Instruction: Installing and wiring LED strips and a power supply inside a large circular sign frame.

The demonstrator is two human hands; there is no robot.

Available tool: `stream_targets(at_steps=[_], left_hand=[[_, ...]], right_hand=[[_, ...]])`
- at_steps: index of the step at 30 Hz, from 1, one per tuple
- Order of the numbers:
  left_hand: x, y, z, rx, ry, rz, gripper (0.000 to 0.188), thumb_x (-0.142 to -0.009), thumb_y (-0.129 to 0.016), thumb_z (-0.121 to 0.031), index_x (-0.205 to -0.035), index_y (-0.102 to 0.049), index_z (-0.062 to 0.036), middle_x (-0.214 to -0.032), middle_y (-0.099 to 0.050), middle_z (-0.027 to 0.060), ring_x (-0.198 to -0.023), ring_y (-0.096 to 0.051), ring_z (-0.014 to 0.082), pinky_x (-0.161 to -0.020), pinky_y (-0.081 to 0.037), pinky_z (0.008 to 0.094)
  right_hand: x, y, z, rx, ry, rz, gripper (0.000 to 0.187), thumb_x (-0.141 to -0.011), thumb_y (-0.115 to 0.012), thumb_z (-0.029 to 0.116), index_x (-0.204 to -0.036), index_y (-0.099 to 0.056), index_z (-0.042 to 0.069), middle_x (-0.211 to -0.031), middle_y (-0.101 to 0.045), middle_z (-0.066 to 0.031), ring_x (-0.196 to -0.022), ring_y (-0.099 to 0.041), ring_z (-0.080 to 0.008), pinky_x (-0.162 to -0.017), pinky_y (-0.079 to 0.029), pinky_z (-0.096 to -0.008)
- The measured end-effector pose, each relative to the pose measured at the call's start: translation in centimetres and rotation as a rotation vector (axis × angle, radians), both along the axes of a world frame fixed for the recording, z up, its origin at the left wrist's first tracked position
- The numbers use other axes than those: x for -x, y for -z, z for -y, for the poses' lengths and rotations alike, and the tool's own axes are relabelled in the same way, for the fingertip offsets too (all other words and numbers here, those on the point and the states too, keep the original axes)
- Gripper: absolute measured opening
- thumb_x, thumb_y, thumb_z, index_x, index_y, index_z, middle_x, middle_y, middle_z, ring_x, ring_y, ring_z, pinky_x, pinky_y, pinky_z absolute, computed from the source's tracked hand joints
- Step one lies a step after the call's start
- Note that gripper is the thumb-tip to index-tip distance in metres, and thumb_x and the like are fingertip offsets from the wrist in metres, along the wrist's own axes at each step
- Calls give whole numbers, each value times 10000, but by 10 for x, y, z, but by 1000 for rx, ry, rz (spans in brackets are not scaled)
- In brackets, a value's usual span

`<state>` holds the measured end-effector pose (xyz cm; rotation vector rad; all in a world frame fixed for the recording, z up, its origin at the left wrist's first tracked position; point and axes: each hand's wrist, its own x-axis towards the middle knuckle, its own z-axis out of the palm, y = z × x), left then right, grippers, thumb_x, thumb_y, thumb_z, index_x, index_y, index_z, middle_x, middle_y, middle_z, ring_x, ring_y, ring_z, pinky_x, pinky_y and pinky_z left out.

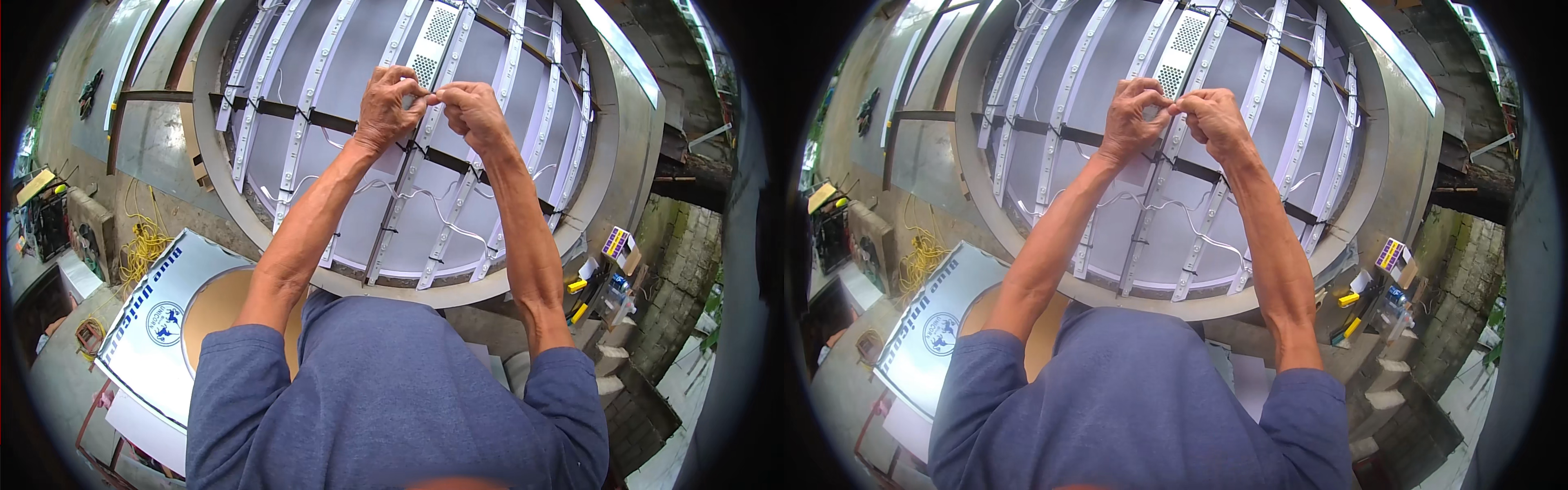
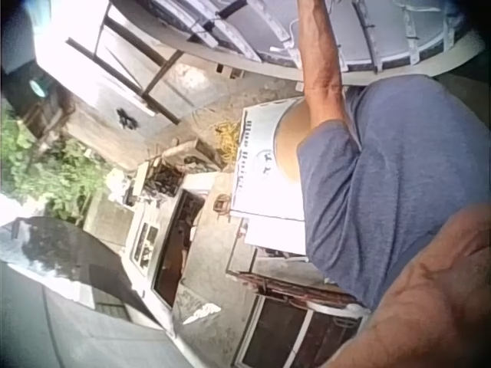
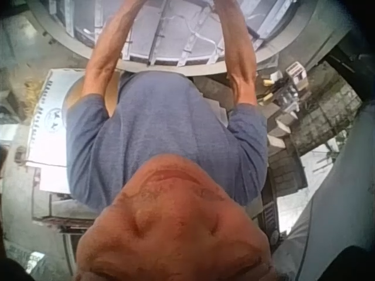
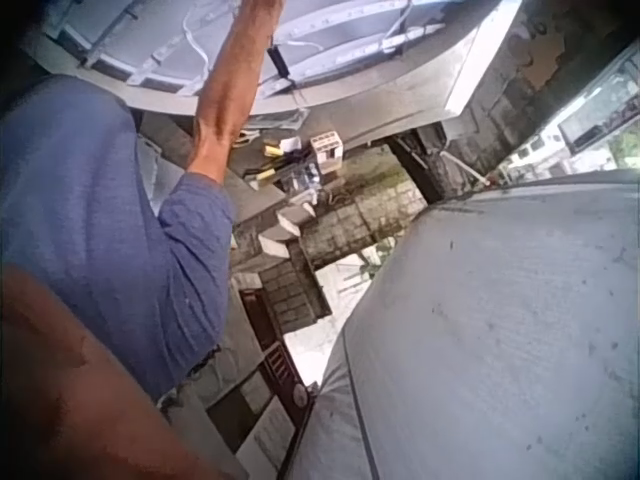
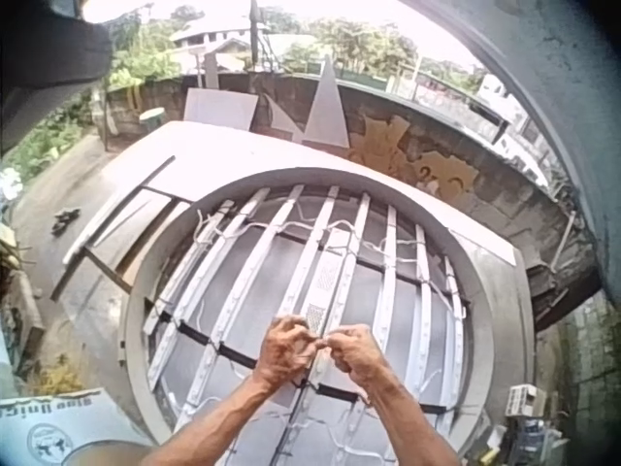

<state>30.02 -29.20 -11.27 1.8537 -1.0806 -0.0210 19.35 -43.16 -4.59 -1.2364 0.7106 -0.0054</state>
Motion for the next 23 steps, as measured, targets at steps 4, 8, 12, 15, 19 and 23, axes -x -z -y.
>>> stream_targets(at_steps=[4,8,12,15,19,23], left_hand=[[-13,-3,-8,-8,135,-23,138,-793,-758,-100,-930,-771,-96,-1046,-689,55,-1048,-590,245,-955,-497,352],[-9,-14,-15,20,37,-80,278,-803,-736,-81,-1077,-759,-121,-1055,-695,73,-1057,-594,253,-955,-504,355],[4,-20,-7,-74,90,-28,256,-799,-765,-124,-1055,-776,-122,-1033,-691,71,-1032,-601,264,-928,-509,365],[-6,5,-7,-15,89,133,195,-803,-773,-137,-997,-793,-128,-1019,-686,66,-1025,-604,264,-917,-506,369],[-11,2,-8,-47,116,172,200,-818,-773,-135,-1016,-800,-145,-1045,-695,51,-1027,-616,259,-924,-501,371],[-9,6,-10,-118,117,143,211,-831,-787,-149,-1041,-803,-155,-1090,-706,22,-1054,-614,231,-962,-497,350]], right_hand=[[2,-6,11,274,-244,-117,268,-1005,-597,221,-1019,-733,-10,-551,-440,67,-451,-346,-31,-403,-236,-231],[4,-26,14,489,-440,-228,367,-1027,-574,311,-1018,-725,-23,-564,-506,12,-477,-426,-59,-435,-329,-247],[17,-27,15,604,-401,-293,339,-1011,-589,285,-986,-731,-22,-567,-512,1,-494,-435,-68,-452,-351,-260],[14,-9,9,802,-498,-89,269,-978,-605,222,-944,-747,-4,-596,-539,-12,-538,-473,-97,-479,-384,-295],[38,-37,-26,788,-297,-81,404,-1015,-586,355,-1136,-704,-12,-844,-751,-133,-746,-707,-198,-675,-545,-353],[119,-105,-62,913,322,64,443,-985,-582,449,-1127,-710,50,-1090,-710,-246,-1006,-709,-321,-921,-514,-474]])
